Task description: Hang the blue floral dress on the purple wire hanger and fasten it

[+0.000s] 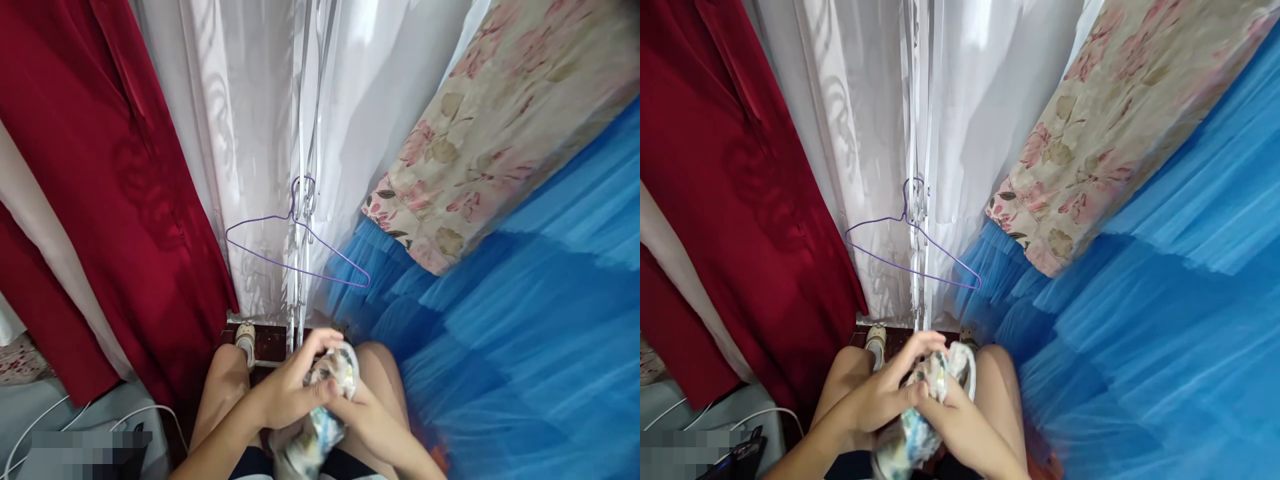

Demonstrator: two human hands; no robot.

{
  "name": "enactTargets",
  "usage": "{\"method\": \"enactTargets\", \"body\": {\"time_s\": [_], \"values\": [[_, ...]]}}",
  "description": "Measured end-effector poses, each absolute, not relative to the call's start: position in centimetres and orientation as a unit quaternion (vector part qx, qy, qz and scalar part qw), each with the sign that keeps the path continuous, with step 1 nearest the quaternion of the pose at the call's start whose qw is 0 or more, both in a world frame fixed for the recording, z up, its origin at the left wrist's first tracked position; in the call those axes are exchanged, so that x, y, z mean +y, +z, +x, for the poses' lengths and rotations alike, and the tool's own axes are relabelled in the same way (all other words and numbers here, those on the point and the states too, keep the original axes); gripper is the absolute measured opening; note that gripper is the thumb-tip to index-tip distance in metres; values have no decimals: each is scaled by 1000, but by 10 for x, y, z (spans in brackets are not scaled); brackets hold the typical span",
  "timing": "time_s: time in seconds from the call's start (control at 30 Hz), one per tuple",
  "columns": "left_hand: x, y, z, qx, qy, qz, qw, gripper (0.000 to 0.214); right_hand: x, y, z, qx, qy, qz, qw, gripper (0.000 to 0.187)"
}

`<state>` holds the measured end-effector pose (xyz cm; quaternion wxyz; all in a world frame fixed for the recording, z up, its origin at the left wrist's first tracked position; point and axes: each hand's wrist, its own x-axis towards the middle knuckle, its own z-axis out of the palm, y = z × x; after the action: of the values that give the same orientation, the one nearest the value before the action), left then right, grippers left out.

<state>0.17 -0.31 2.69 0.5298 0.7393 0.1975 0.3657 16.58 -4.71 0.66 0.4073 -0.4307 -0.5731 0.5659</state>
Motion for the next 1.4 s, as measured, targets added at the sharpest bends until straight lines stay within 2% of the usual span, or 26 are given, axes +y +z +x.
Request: {"method": "enactTargets", "body": {"time_s": [0.07, 0.1, 0.2, 0.27, 0.33, 0.43, 0.5, 0.6, 0.7, 0.83, 0.97, 1.13, 1.3, 1.4], "values": [[-3, 10, 2, 179, 277, 740, 586, 50, -43, 21, 188, -587, 559, -443, 383, 30], [-2, 1, 1, 200, 248, 749, 581, 48, -40, 27, 201, -594, 542, -461, 376, 28], [5, -22, -8, 341, 219, 786, 467, 40, -17, 49, 247, -616, 432, -530, 391, 21], [16, -27, -20, 404, 218, 798, 391, 26, 10, 66, 275, -661, 389, -515, 381, 21], [30, -21, -35, 422, 236, 806, 343, 21, 45, 82, 294, -672, 347, -504, 418, 14], [50, 1, -56, 419, 291, 811, 286, 30, 102, 103, 297, -646, 307, -473, 515, 12], [61, 18, -68, 418, 318, 810, 260, 26, 132, 111, 283, -637, 325, -441, 542, 16], [72, 33, -85, 440, 315, 815, 207, 12, 157, 118, 252, -629, 396, -395, 540, 23], [88, 32, -105, 472, 288, 818, 160, 18, 161, 121, 233, -624, 482, -366, 494, 27], [123, 23, -138, 474, 255, 821, 192, 21, 154, 126, 229, -586, 572, -363, 444, 41], [172, 32, -165, 514, 276, 779, 229, 15, 151, 133, 228, -569, 577, -381, 444, 35], [239, 83, -174, 542, 366, 723, 223, 14, 149, 140, 224, -571, 584, -382, 431, 37], [279, 138, -134, 511, 482, 665, 253, 22, 144, 139, 224, -465, 669, -420, 400, 29], [278, 149, -104, 458, 504, 678, 277, 27, 146, 131, 223, -420, 706, -419, 385, 21]]}}
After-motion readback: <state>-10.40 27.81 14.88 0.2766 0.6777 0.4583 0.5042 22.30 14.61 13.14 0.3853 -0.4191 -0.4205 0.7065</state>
